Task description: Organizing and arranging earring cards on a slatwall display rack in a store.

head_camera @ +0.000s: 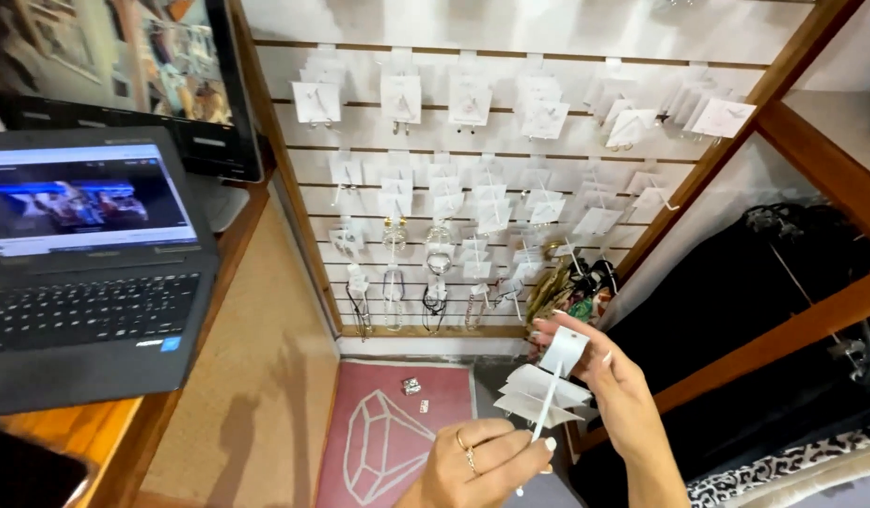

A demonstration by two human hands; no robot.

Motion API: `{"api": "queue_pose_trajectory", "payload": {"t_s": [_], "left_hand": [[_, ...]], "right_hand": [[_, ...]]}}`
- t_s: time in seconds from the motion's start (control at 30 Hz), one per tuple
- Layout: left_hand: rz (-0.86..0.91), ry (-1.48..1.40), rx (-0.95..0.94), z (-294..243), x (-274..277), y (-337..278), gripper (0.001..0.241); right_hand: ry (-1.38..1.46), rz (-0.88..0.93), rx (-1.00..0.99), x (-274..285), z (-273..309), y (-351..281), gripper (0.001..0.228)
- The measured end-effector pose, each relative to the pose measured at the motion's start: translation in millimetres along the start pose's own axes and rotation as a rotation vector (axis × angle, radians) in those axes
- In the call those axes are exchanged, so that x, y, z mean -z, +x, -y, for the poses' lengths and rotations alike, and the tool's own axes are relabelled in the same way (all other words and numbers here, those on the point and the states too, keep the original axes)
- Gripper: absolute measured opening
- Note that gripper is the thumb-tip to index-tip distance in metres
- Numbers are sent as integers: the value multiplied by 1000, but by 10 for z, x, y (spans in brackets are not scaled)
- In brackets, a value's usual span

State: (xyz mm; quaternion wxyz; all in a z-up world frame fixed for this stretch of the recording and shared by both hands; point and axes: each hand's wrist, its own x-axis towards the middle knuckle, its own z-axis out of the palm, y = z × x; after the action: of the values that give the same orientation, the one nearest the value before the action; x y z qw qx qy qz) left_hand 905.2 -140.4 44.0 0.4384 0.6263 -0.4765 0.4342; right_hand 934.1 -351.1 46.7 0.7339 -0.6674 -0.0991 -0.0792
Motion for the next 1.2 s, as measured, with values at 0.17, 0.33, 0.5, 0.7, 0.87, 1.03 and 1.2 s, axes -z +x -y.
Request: {"api": "queue_pose_trajectory", "payload": {"t_s": [0.17, 0.33, 0.5, 0.7, 0.87, 1.03, 1.2], "left_hand": [[-46, -125, 40, 261, -533, 17, 24], [-63, -153, 138, 601, -1147, -110, 31], [-32, 19, 201, 936, -1625, -343, 32], [-85, 208, 407, 934, -2021, -320, 25], [-118, 316, 453, 1033, -2130, -244, 26], [-86, 505, 704, 1291, -2205, -613, 39], [88, 283, 1006, 1586, -2230, -277, 133]], "right_hand": [[105, 164, -26, 551, -407, 356, 86], [268, 226, 33, 850, -390, 777, 51], [-211, 291, 92, 1410, -660, 1135, 49], [-556, 249, 61, 1696, -889, 1466, 54], [-526, 351, -80, 1662, -809, 1680, 44], [-574, 356, 15, 1573, -984, 1860, 41], [-796, 342, 323, 1394, -1029, 1930, 37]]}}
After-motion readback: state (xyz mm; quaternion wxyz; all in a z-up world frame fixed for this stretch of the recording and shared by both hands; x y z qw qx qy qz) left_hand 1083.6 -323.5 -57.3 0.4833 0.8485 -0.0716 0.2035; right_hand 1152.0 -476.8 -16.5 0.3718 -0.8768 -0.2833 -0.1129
